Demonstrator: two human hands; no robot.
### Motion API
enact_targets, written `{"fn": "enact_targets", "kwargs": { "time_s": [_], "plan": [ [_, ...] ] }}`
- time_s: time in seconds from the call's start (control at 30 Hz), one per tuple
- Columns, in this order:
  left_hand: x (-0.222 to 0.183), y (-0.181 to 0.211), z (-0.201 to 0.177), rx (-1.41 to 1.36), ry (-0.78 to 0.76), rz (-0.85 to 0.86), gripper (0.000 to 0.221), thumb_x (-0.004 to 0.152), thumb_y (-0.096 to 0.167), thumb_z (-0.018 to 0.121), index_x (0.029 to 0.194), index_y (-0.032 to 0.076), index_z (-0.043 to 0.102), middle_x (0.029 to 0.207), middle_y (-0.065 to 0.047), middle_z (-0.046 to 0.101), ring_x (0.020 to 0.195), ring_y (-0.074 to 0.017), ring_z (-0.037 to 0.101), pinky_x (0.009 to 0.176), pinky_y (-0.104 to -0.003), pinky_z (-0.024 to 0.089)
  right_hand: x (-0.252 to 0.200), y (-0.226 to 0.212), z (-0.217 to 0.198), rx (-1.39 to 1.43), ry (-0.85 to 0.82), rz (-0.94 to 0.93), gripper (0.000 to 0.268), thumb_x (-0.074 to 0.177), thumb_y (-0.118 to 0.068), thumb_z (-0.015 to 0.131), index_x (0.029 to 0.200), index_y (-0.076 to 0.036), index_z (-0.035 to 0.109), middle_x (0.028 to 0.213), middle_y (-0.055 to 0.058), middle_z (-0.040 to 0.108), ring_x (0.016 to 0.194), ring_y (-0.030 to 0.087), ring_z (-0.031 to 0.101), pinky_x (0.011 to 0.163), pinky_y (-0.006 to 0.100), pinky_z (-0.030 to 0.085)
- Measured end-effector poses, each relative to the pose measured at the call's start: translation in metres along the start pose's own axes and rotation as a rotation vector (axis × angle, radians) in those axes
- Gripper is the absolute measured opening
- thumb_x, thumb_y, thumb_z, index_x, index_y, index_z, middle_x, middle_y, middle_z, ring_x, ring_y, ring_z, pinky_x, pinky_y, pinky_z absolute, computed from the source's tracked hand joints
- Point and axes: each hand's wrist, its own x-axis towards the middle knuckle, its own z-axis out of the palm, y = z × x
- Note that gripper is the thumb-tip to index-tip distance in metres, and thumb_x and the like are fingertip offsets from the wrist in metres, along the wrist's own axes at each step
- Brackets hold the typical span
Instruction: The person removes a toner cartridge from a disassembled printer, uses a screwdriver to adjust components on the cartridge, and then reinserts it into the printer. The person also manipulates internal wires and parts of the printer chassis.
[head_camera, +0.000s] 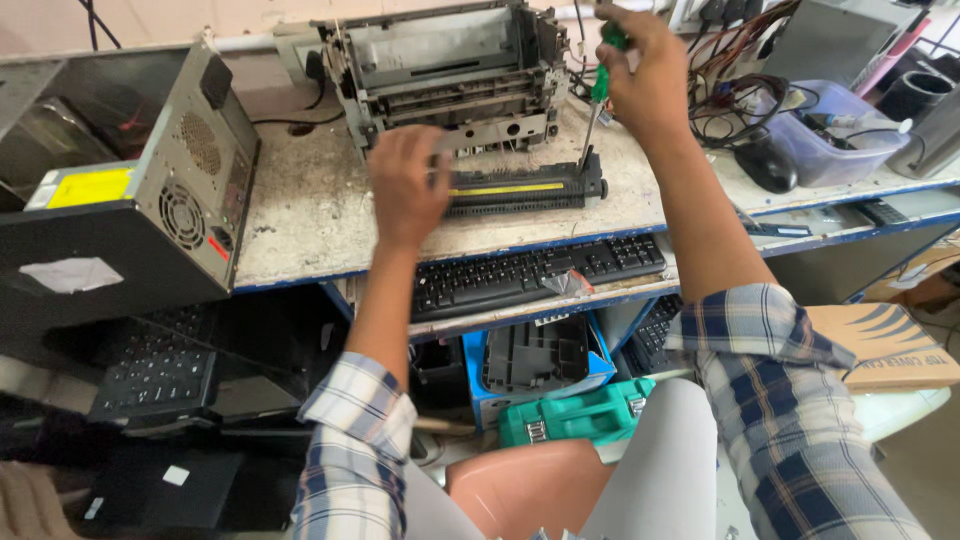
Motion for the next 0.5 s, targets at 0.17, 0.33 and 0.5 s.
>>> {"fn": "enact_targets", "kwargs": {
  "time_s": [0.17, 0.33, 0.5],
  "plan": [
    [-0.036, -0.053, -0.001, -0.558, -0.011, -0.517, 0.031, 0.105, 0.031, 0.062, 0.121, 0.005, 0.064, 0.107, -0.008, 0.065, 0.100, -0.0191, 0.062, 0.091, -0.033, 0.051, -0.007, 0.040, 0.015, -0.168, 0.101, 0.019, 0.027, 0.095, -0.012, 0.089, 0.112, -0.002, 0.071, 0.106, 0.018, 0.069, 0.099, 0.035, 0.064, 0.085, 0.044, 0.050],
    [-0.049, -0.070, 0.023, -0.766, -0.187, -0.668, 0.034, 0.104, 0.031, 0.062, 0.117, 0.002, 0.073, 0.105, -0.006, 0.074, 0.099, -0.0148, 0.064, 0.089, -0.031, 0.051, -0.019, 0.041, 0.012, 0.136, -0.005, 0.062, 0.025, 0.106, -0.006, 0.070, 0.129, 0.001, 0.065, 0.114, 0.019, 0.070, 0.101, 0.033, 0.068, 0.091, 0.041, 0.052],
    [-0.049, -0.063, 0.010, -0.737, -0.239, -0.616, 0.031, 0.097, 0.022, 0.065, 0.119, 0.002, 0.073, 0.107, -0.008, 0.076, 0.099, -0.0166, 0.069, 0.090, -0.032, 0.053, -0.016, 0.037, 0.008, -0.100, -0.047, 0.159, 0.030, 0.102, -0.021, 0.084, 0.117, 0.000, 0.070, 0.106, 0.020, 0.072, 0.097, 0.036, 0.066, 0.086, 0.046, 0.051]
  ]
}}
